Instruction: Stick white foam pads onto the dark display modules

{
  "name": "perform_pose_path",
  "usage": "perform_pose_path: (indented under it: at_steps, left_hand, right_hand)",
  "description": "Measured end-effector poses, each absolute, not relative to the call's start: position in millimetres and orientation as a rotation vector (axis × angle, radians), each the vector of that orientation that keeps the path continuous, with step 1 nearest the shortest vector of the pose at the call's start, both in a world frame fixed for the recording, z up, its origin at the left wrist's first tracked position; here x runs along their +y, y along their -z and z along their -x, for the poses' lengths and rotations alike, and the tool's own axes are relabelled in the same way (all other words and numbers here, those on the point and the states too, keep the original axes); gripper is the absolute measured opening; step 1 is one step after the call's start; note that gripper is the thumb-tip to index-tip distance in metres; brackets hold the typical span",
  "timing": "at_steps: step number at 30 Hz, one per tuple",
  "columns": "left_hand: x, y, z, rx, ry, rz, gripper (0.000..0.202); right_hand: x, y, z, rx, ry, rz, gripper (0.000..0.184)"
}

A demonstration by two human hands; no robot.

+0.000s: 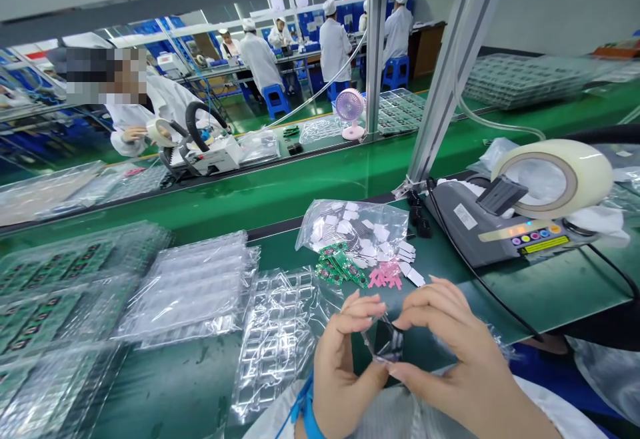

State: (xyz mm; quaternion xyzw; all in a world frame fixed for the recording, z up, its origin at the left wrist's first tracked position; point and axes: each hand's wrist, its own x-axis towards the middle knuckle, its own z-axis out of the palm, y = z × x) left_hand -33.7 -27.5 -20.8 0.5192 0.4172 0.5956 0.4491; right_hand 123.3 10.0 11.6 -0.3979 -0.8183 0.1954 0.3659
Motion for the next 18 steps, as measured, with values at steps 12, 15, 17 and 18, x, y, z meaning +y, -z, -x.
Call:
perform_pose_path:
  at_steps: [12,15,17,18]
  left_hand:
    - [-24.0,30.1,24.7,1.135,-1.649,-1.362,0.039]
    - [-21.0,32.7,19.6,1.162,-1.589,-1.082,0.024]
    - [-17.3,33.2,17.6,1.132,-1.465,-0.858,0.022]
    - [-14.7,33.4,17.5,1.098,-1.395,-0.752,0.024]
  right_hand:
    - [13.9,-1.2,-111.5,-1.975,-0.569,1.074,0.025]
    - [17.0,2.9,-106.9,-1.909,-0.758,1.187,0.03]
    - [17.7,4.1,-107.9,-1.893,-0.849,1.255,0.031]
    - [17.6,4.5,-110.2,-1.892,-0.878,1.259,0.03]
